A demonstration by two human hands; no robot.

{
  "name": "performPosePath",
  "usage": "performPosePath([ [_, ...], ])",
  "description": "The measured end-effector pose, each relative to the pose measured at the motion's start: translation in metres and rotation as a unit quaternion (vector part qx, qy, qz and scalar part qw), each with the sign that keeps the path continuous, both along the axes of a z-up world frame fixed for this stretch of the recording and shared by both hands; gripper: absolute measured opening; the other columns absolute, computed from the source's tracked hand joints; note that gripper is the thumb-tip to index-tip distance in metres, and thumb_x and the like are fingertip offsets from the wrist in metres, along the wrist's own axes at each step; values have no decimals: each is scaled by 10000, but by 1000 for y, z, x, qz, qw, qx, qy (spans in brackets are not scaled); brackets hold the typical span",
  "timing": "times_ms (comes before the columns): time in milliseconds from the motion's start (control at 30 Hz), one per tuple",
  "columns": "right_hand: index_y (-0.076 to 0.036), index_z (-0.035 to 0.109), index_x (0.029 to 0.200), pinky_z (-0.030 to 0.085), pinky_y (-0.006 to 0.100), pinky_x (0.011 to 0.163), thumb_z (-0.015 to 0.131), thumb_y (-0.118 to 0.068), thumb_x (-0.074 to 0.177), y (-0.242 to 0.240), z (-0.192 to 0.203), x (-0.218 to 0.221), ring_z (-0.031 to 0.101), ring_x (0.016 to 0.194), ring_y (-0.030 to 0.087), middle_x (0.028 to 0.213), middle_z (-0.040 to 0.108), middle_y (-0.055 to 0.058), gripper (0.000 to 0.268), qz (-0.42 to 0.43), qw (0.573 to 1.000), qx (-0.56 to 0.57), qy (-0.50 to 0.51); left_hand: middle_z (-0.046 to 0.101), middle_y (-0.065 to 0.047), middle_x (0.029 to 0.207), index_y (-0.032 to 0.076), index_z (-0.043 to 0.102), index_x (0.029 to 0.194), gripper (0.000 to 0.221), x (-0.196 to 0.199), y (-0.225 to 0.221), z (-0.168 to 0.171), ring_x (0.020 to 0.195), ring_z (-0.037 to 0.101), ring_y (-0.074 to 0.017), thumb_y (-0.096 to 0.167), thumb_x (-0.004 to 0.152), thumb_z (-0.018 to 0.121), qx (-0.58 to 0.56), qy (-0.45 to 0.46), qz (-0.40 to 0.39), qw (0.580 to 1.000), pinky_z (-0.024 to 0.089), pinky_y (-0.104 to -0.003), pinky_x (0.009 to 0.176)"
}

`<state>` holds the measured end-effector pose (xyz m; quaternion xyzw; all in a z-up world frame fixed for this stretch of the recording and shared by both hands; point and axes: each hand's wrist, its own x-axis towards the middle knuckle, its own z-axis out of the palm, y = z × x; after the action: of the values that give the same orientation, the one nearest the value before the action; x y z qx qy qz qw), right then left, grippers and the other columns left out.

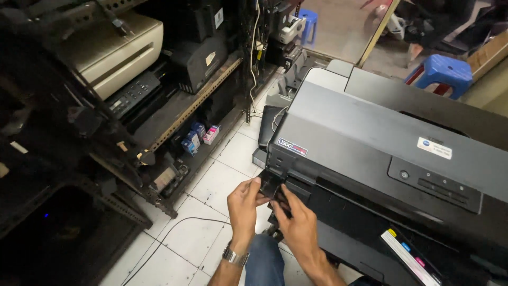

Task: The person is performing maintenance on a printer by removing ink cartridges, cleaning the print head area, and checking the components.

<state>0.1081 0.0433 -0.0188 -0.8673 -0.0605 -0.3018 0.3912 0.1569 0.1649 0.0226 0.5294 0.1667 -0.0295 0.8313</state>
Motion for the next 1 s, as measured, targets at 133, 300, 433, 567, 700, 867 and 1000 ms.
performPosePath([
  [133, -55, 554, 1444, 598, 288, 996, 734, -97, 912, 5, 0, 2, 754, 1070, 177, 1249, 737, 136, 563, 25, 998, 52, 16, 760, -189, 847, -62, 720, 998, 253, 1, 2, 15, 701, 708, -251, 180, 930, 688, -34, 23, 1, 999, 662, -390, 758],
  [300, -7, 602, 1372, 607, 279, 976, 749, -72, 892, -4, 1, 10, 765, 1055, 177, 1279, 731, 144, 506, 1, 998, 61, -25, 784, -214, 888, -17, 620, 968, 266, 9, -8, 16, 759, 769, -286, 217, 899, 726, -25, 6, -23, 999, 659, -374, 752],
  [433, 16, 629, 1319, 627, 256, 927, 765, -87, 882, -8, 10, 14, 773, 949, 132, 1165, 768, 144, 470, -7, 997, 70, -25, 754, -220, 877, 0, 543, 956, 329, 16, -8, 26, 762, 777, -286, 237, 871, 755, -2, 2, -57, 998, 676, -376, 755],
  [567, -19, 664, 1290, 623, 249, 928, 799, -139, 862, -9, 19, 23, 769, 934, 105, 1100, 791, 120, 464, -23, 995, 97, 4, 752, -221, 836, 6, 565, 961, 362, 30, -5, 24, 733, 755, -244, 246, 828, 801, 31, -3, -80, 996, 671, -354, 715],
  [700, -7, 705, 1203, 649, 241, 855, 777, -107, 881, -17, 19, 35, 784, 884, 123, 1000, 803, 127, 345, -49, 993, 108, -15, 772, -118, 820, 43, 633, 961, 390, 39, -4, 23, 723, 734, -174, 327, 787, 837, 181, -34, -85, 979, 629, -278, 716],
  [867, 5, 699, 1209, 655, 240, 753, 765, -132, 904, -24, 22, 42, 749, 803, 98, 918, 797, 116, 341, -48, 996, 67, -32, 790, -54, 893, 100, 746, 1153, 317, 39, -6, 1, 835, 707, -112, 208, 858, 795, 241, -151, -33, 958, 586, -249, 822],
  [1000, 14, 715, 1188, 590, 244, 689, 780, -153, 907, -27, 16, 47, 688, 710, 72, 872, 787, 96, 333, -65, 996, 41, -46, 787, -56, 980, 52, 797, 1034, 160, 42, -11, -11, 870, 713, -130, 118, 893, 760, 298, -299, 33, 906, 579, -255, 797],
])
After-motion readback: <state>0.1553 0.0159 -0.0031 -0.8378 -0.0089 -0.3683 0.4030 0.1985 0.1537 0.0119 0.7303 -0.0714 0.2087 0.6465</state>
